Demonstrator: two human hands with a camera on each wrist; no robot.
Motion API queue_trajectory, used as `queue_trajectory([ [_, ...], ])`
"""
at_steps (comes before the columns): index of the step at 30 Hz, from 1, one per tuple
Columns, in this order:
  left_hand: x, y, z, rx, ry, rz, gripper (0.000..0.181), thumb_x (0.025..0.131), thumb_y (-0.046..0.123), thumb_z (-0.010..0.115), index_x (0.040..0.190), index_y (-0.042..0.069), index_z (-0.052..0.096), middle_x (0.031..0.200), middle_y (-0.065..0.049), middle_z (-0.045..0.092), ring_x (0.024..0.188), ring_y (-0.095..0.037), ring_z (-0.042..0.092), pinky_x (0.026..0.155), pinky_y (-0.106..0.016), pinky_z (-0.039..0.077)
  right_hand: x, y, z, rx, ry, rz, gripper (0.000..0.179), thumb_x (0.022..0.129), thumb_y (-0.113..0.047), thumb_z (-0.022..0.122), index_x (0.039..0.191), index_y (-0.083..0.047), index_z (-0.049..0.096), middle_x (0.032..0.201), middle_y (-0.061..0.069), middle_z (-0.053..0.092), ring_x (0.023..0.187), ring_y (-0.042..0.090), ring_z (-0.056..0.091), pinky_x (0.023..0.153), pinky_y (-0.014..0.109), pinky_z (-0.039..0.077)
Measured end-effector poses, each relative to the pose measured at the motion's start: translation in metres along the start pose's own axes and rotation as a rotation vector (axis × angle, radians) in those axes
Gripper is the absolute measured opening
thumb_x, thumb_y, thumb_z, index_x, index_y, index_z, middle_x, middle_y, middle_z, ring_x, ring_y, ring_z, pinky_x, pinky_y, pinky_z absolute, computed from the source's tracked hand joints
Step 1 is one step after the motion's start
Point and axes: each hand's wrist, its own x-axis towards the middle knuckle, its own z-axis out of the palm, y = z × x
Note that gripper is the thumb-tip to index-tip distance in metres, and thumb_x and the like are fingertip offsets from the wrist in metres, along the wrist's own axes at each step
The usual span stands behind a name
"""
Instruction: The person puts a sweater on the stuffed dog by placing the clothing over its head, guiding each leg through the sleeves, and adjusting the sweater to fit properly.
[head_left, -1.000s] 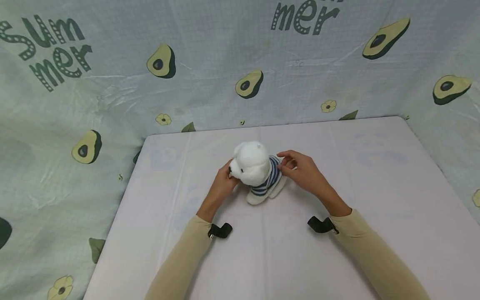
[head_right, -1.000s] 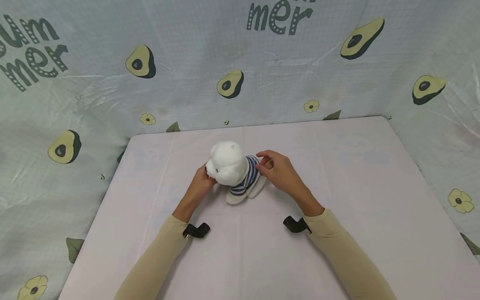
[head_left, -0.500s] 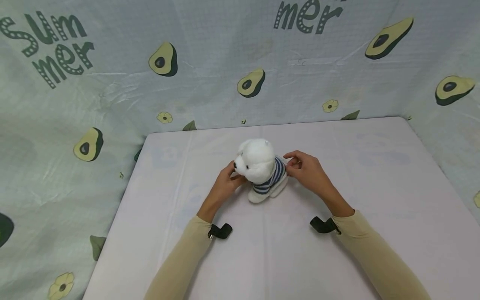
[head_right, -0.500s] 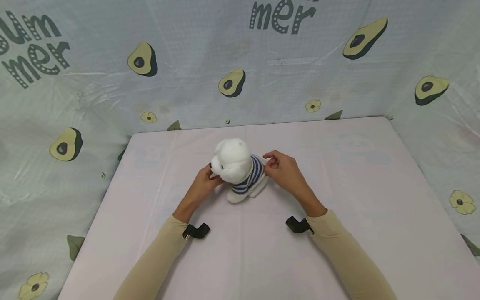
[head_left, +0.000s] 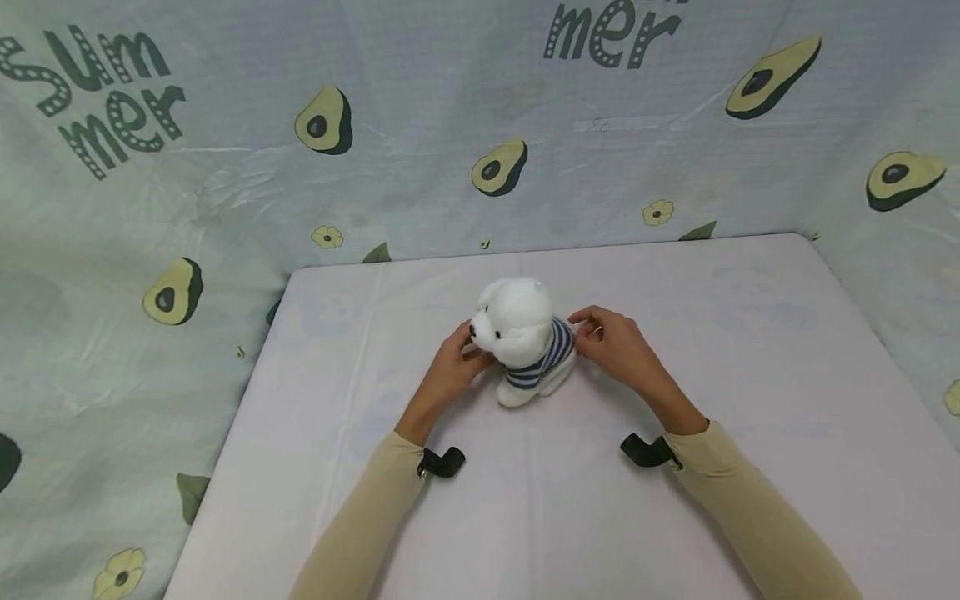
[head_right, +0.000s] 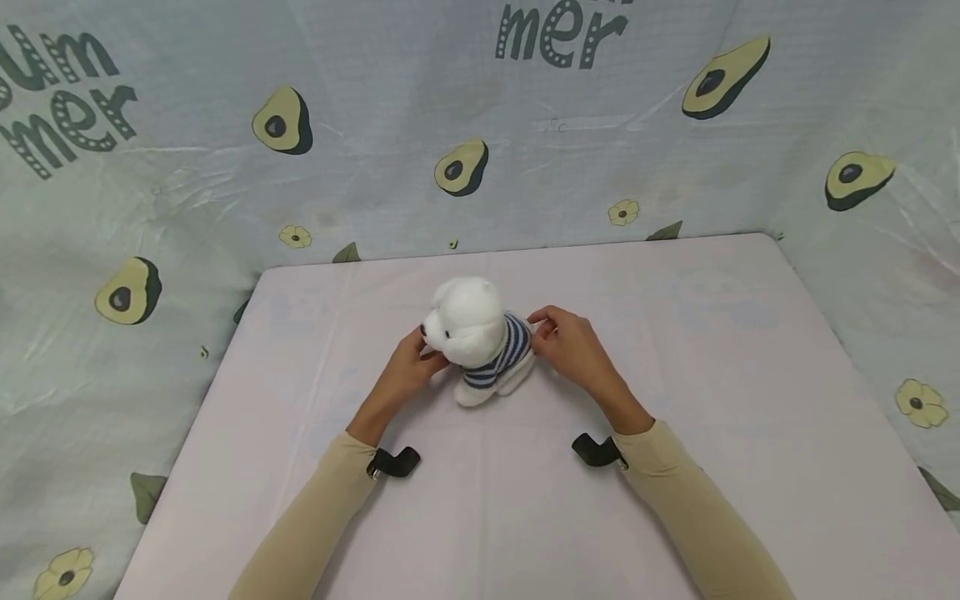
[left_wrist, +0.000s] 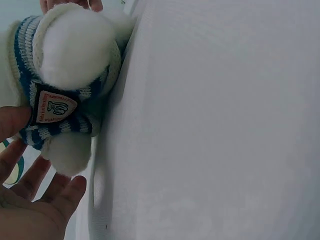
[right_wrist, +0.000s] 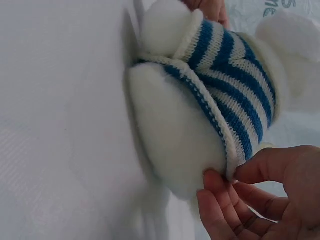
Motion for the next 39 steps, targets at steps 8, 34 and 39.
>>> queue_trajectory([
  [8,-0.014,-0.002,-0.003,-0.129,-0.061,0.002,0.071,0.094,0.009,0.072,0.156,0.019,0.039,0.16,0.0,0.038,0.149,-0.02,0.034,0.117,-0.039,0.037,0.005,-0.012,0.0,0.024,0.019,-0.049,0.029,0.102,-0.022,0.064,0.125,-0.005,0.067,0.103,0.01,0.067,0.089,0.023,0.061,0.067,0.034,0.051],
  [34,-0.016,0.005,0.018,-0.049,-0.062,0.016,0.092,0.087,0.012,0.082,0.158,0.015,0.024,0.159,-0.008,0.027,0.146,-0.029,0.031,0.122,-0.053,0.023,0.016,0.006,0.01,0.015,0.066,-0.005,0.021,0.104,-0.015,0.06,0.115,-0.001,0.07,0.085,0.01,0.07,0.064,0.017,0.063,0.056,0.027,0.049],
  [39,-0.015,0.006,0.017,-0.032,-0.051,0.017,0.095,0.086,0.012,0.082,0.159,0.016,0.022,0.16,-0.008,0.027,0.148,-0.029,0.03,0.122,-0.055,0.023,0.013,0.004,0.009,0.039,0.06,-0.003,0.024,0.105,-0.02,0.059,0.117,-0.001,0.066,0.087,0.01,0.068,0.067,0.018,0.065,0.057,0.028,0.05],
])
